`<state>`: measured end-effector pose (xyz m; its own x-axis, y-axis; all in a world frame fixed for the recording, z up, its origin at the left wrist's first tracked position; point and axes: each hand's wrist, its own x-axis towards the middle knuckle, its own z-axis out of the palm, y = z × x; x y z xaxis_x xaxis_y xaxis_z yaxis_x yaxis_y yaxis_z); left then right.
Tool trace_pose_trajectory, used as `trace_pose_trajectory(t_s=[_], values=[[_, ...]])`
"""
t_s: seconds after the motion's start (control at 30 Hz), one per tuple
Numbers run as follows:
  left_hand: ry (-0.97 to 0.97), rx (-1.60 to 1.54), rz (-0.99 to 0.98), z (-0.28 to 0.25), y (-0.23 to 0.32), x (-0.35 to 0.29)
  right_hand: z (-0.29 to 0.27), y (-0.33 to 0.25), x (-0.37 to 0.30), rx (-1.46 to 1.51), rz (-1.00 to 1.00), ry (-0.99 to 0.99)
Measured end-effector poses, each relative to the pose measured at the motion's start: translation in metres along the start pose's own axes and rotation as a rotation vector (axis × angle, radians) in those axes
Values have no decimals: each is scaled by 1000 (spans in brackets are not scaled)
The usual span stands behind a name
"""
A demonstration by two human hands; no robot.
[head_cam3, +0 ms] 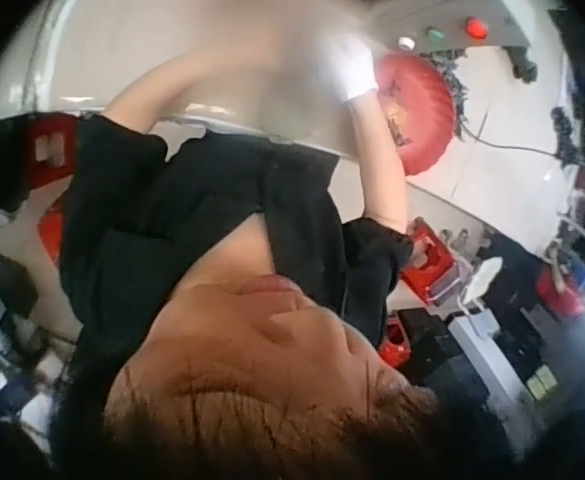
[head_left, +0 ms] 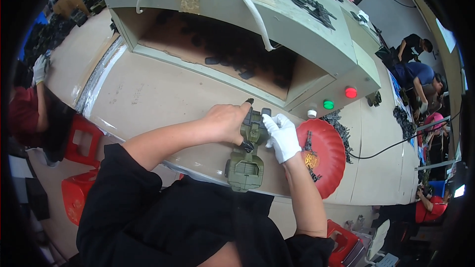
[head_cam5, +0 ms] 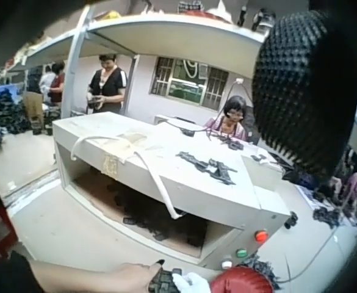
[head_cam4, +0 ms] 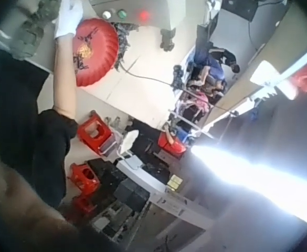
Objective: The person assembles small plastic toy tanks by hand at a factory workstation, joining plastic parts such as the tank chassis and tank turret together.
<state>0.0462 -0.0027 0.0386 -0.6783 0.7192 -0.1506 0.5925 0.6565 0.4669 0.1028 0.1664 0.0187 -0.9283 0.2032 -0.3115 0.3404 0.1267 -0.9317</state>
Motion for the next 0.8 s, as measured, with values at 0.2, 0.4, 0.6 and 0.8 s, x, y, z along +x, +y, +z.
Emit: trace_pose_trajectory(t_s=[0.2,0.4,0.6,0.8], values=[[98,-24,14,1,4,-4,-2,7,13,-554,-176,101],[116,85,111,-7,-16,-5,-56,-27,-23,-713,-277,128],[53,-74,-157,-3,25,-6,-145,17,-18,-1512,-645,-33],[153,-60,-76,3,6,5,-148,33,-13,-1630,-476,-91]])
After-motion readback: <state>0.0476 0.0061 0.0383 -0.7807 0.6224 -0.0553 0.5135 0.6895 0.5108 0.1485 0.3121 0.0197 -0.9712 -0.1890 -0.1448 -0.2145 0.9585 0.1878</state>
